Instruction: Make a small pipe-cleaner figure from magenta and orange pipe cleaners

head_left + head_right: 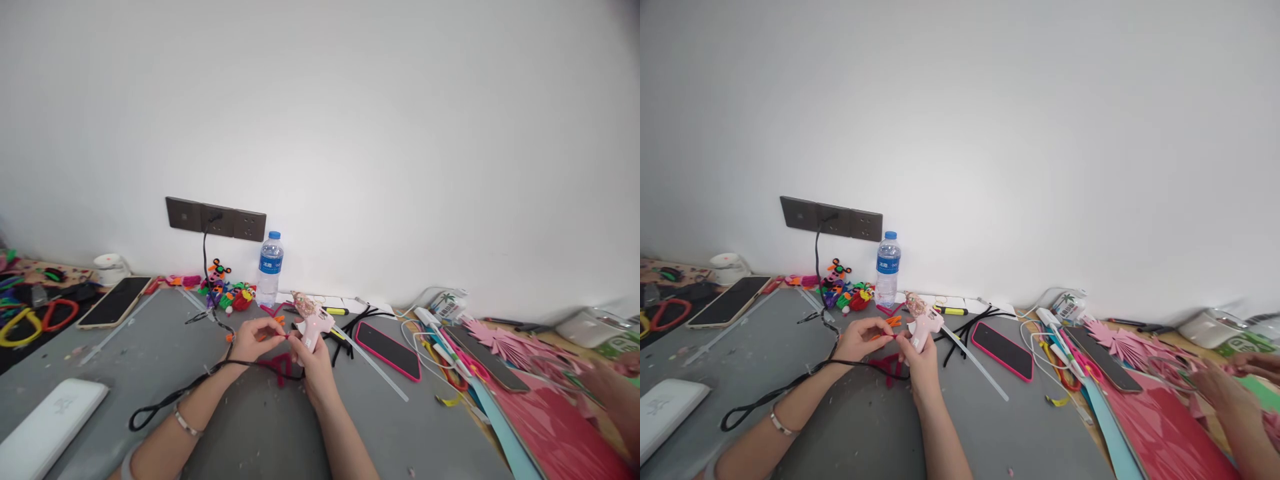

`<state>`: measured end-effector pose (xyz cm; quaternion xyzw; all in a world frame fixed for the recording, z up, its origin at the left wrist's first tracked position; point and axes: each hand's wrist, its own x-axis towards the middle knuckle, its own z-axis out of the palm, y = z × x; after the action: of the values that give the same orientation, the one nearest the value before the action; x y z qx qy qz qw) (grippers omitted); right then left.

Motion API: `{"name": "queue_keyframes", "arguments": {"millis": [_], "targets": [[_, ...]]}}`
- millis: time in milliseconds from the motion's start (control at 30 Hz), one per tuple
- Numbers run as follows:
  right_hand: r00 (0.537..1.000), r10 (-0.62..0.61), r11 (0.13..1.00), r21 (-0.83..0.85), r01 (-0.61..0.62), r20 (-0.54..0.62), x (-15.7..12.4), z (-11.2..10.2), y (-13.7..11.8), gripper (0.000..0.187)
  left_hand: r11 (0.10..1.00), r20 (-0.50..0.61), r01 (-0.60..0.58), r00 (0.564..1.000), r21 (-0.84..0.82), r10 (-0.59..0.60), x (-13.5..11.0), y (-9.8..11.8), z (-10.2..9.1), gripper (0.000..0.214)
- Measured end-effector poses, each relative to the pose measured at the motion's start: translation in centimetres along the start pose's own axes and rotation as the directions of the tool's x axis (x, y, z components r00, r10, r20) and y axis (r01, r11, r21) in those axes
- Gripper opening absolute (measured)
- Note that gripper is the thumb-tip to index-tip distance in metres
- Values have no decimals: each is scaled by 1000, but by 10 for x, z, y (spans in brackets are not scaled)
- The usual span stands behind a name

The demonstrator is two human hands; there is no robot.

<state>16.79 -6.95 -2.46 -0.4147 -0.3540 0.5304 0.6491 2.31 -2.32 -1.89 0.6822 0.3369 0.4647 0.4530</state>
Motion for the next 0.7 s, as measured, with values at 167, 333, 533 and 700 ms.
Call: {"name": "queue_keyframes", "arguments": {"millis": [167,333,533,700], "targets": [[999,27,1000,15,-26,-18,-1,-1,0,53,999,1,-26,1000,20,26,0,2,0,11],[999,6,1000,-3,-6,-46,1,-3,4,56,996,-4,-54,999,77,54,0,5,-1,9],[998,-24,1000,-12,23,-62,3,-4,5,55,957,-18,-207,976,201,215,2,5,-9,10],[998,-31,999,-42,28,-63,2,-4,4,54,921,-3,-287,954,263,299,3,4,-12,14]]}}
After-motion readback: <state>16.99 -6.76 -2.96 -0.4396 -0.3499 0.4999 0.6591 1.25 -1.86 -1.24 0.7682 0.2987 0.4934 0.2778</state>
